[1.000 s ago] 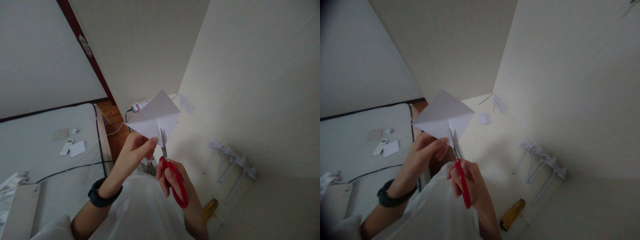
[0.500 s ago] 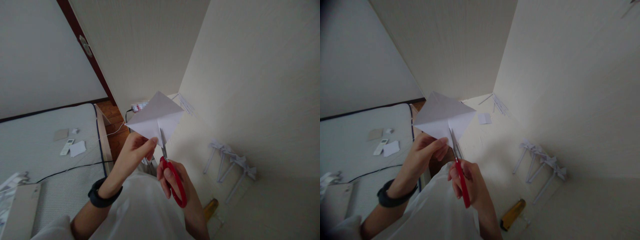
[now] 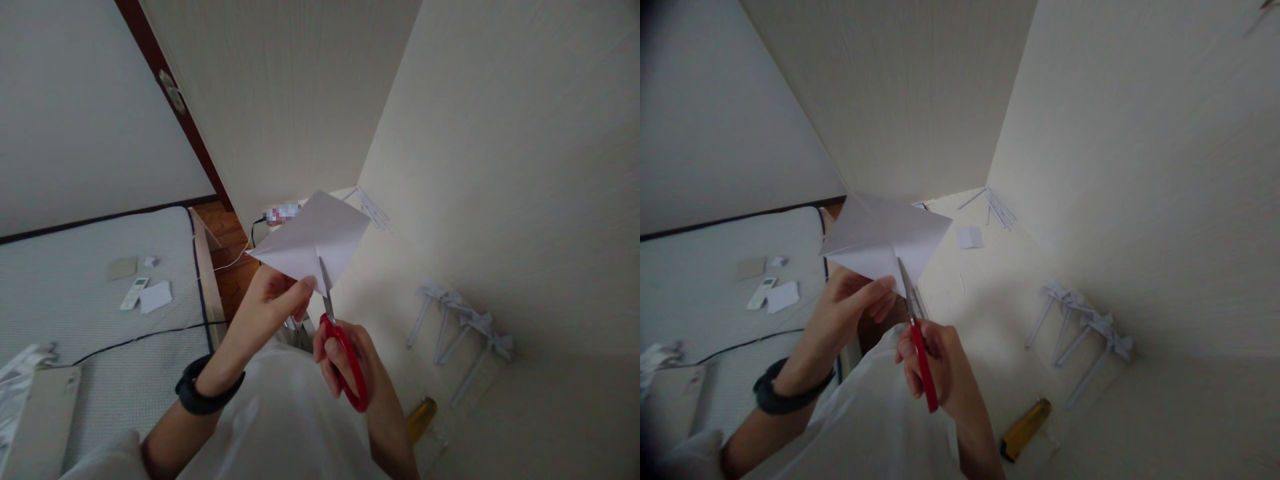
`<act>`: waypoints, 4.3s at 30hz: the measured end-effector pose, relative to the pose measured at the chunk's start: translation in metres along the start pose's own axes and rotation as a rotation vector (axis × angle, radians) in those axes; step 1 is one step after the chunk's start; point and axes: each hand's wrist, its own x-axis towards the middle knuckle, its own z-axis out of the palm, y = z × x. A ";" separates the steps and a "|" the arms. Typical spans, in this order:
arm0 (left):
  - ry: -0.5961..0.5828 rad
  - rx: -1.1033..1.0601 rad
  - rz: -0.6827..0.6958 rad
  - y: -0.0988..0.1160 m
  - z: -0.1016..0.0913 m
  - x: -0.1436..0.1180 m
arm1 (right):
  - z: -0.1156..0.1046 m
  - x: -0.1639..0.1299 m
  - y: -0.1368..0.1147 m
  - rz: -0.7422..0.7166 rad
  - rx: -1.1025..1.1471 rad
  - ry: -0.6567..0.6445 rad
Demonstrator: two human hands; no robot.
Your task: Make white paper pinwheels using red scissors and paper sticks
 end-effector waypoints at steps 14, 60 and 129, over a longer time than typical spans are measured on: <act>0.129 -0.020 0.060 -0.006 -0.001 -0.002 | -0.003 0.001 0.010 -0.007 -0.044 0.056; -0.002 0.058 -0.097 0.003 0.008 -0.003 | 0.009 0.005 0.018 -0.163 -0.048 0.102; -0.267 0.036 -0.173 -0.004 -0.018 -0.001 | -0.047 -0.006 0.003 -0.264 -0.084 0.490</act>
